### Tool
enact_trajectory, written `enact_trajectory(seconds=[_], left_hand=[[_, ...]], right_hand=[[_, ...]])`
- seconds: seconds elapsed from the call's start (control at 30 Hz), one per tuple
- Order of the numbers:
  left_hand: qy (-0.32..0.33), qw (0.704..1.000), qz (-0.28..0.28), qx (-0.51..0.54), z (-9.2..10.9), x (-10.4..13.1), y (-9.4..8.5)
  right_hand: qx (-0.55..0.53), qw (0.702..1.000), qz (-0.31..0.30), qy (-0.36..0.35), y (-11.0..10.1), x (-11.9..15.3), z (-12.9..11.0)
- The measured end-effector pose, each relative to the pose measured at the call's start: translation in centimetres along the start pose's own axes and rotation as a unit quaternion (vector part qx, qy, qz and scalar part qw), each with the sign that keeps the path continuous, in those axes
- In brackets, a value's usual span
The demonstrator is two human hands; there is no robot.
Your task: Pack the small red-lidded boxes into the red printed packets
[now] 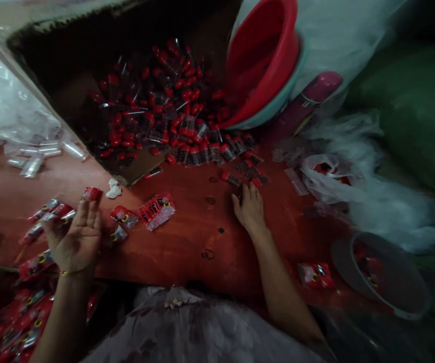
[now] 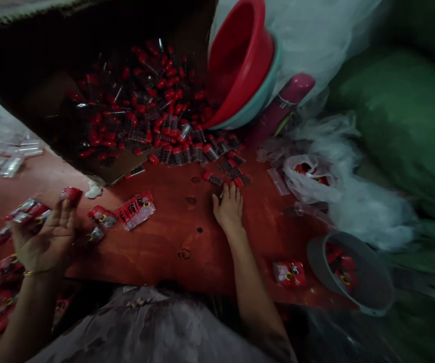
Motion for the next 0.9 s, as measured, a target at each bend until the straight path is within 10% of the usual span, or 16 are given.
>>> enact_trajectory(seconds=[0.13,0.3,0.4,0.9], left_hand=[[0.050,0.948,-0.149,-0.277,-3.6,1.2,2.1],[0.300,0.623,-0.295,-0.660,-9.0,0.7,5.4],[0.333,0.513,-0.310,-0.728,-10.5,-0.1,6.1],[0.350,0.504,-0.279,-0.739,-12.1,0.5,6.7]], right_hand=[[0.010,0.995,-0.027,-0.091,1.6,3.8,-2.8],[-0.016,0.987,-0.018,-0.160,1.3,7.6,-5.6],[-0.041,0.987,0.014,-0.152,1.0,7.7,-5.5],[-0.117,0.966,0.080,-0.217,0.1,8.3,-8.8]])
Point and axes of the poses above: each hand's wrist, its own x-axis away from the middle knuckle, its own y-axis out of the palm, z = x × y, the point moved 1 cm from there along -x, towards the middle knuckle, and after that the axes turned 1 degree about y, right-handed, at the moved point
